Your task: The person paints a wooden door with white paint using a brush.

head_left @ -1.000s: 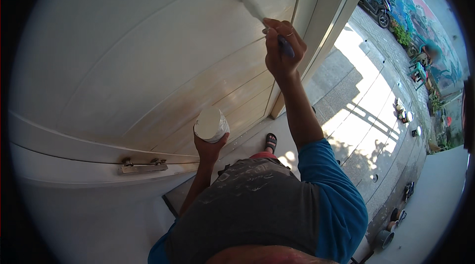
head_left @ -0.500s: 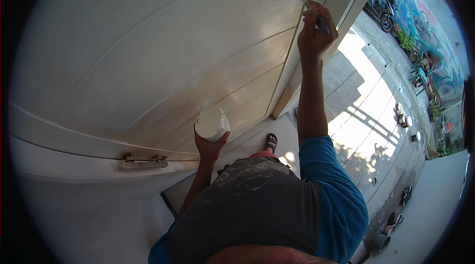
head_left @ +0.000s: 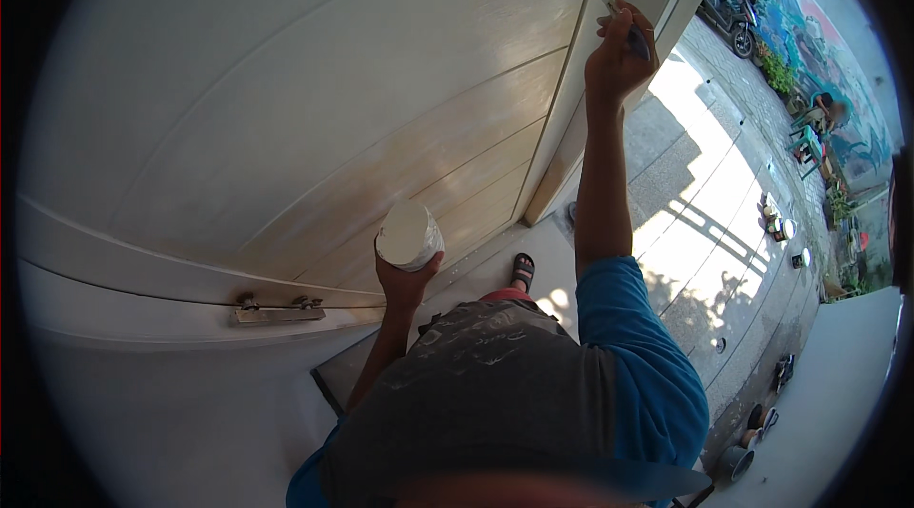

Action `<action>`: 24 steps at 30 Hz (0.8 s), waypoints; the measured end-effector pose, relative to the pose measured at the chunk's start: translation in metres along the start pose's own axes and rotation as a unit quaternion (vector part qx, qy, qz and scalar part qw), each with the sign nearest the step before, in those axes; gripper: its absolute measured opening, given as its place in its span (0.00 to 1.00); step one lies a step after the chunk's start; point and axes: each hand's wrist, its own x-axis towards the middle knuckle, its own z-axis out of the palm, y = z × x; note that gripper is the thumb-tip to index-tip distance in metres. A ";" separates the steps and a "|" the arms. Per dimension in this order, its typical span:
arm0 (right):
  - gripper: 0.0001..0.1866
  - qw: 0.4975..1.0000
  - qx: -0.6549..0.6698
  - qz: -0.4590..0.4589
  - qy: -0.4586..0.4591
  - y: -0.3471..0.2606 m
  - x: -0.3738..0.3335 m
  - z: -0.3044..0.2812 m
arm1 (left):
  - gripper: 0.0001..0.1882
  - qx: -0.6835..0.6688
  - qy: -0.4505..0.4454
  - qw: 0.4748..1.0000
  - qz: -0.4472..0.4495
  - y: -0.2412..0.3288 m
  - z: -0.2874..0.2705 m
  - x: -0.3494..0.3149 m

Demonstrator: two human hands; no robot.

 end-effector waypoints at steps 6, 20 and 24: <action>0.03 0.972 0.153 -0.008 -0.176 -0.085 -0.061 0.030 | 0.47 0.001 0.012 1.000 0.007 0.000 -0.001 0.002; 0.07 0.994 -0.049 -0.078 -0.051 -0.013 -0.038 0.004 | 0.47 0.013 0.008 1.000 0.016 0.002 -0.006 -0.001; 0.05 0.969 0.153 -0.049 -0.187 -0.081 -0.100 0.021 | 0.46 0.008 0.010 1.000 0.019 -0.001 -0.009 0.001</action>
